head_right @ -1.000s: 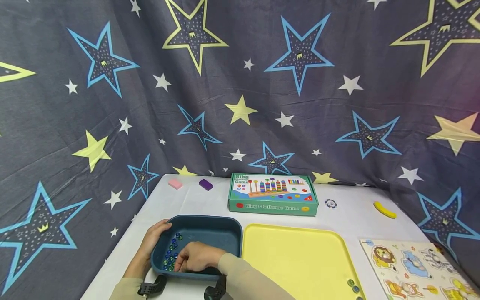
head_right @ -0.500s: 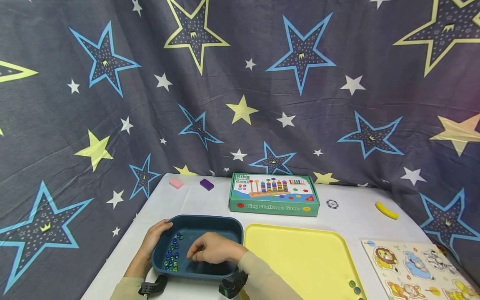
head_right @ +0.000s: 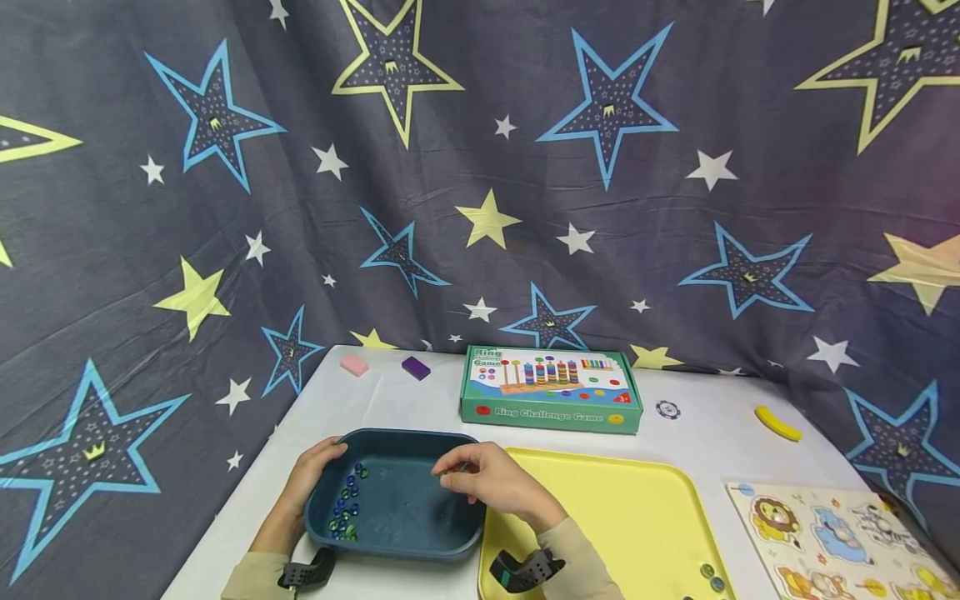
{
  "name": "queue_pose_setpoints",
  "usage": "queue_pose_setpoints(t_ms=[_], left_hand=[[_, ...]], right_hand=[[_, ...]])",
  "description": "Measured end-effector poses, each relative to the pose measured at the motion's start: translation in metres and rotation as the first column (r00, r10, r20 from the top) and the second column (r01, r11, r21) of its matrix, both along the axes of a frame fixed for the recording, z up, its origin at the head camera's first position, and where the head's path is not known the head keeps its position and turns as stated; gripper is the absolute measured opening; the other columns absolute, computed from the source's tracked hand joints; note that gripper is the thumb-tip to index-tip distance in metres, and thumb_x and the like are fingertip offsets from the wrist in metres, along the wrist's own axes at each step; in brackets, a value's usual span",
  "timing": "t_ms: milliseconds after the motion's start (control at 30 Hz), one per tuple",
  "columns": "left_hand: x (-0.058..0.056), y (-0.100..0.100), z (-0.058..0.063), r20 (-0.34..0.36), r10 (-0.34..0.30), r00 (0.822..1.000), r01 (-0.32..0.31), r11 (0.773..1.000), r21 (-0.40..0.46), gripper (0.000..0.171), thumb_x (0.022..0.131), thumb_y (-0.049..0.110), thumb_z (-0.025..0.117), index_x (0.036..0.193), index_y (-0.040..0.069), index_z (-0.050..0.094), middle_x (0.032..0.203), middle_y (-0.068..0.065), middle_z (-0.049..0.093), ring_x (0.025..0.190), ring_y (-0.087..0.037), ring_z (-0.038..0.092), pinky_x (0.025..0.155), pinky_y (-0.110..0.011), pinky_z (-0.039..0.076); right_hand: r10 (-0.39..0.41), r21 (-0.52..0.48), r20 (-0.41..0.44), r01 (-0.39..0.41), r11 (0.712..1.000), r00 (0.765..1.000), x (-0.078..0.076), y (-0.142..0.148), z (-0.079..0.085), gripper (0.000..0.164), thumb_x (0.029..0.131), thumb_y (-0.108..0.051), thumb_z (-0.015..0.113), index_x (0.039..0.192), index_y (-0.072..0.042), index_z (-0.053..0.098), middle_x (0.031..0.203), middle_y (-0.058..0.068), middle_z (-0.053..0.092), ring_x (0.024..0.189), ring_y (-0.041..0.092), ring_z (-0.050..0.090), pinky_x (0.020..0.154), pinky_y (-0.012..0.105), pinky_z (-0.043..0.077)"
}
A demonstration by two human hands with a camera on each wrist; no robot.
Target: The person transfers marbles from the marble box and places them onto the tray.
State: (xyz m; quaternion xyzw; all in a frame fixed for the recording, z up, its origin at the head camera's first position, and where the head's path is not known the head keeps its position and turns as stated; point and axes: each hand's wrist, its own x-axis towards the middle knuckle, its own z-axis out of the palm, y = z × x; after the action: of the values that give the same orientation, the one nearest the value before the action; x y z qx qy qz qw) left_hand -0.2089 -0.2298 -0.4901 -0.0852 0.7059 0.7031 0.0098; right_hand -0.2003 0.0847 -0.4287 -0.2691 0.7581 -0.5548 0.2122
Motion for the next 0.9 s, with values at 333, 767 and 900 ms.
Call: queue_pose_setpoints(t_ms=[333,767,900], left_hand=[[0.000,-0.001,-0.001,0.019,-0.003,1.000,0.003,1.000,0.003,0.031,0.089,0.022,0.053,0.108,-0.001,0.059,0.102,-0.018,0.059,0.091,-0.024,0.053,0.078,-0.034,0.042],[0.000,0.001,0.004,0.014,-0.004,1.000,0.004,1.000,-0.017,0.033,0.089,0.023,0.053,0.110,-0.002,0.058,0.102,-0.017,0.059,0.093,-0.025,0.052,0.079,-0.033,0.042],[0.000,0.000,0.004,0.020,0.002,1.000,-0.001,1.000,-0.024,0.030,0.089,0.021,0.053,0.108,-0.001,0.059,0.100,-0.015,0.060,0.092,-0.024,0.052,0.079,-0.033,0.041]], right_hand=[[-0.200,-0.051,0.078,0.204,0.978,0.977,-0.014,0.053,-0.009,0.029,0.087,-0.015,0.060,0.112,-0.001,0.060,0.104,0.022,0.059,0.064,0.026,0.048,0.060,0.035,0.044],[-0.370,0.074,0.022,0.367,0.927,0.929,-0.030,0.100,-0.031,0.035,0.082,-0.023,0.066,0.109,0.000,0.062,0.100,0.018,0.061,0.075,0.026,0.054,0.060,0.032,0.045],[-0.384,0.098,0.001,0.382,0.919,0.923,-0.033,0.106,-0.040,0.032,0.081,-0.019,0.067,0.106,0.000,0.062,0.091,0.013,0.063,0.069,0.023,0.053,0.057,0.030,0.045]])
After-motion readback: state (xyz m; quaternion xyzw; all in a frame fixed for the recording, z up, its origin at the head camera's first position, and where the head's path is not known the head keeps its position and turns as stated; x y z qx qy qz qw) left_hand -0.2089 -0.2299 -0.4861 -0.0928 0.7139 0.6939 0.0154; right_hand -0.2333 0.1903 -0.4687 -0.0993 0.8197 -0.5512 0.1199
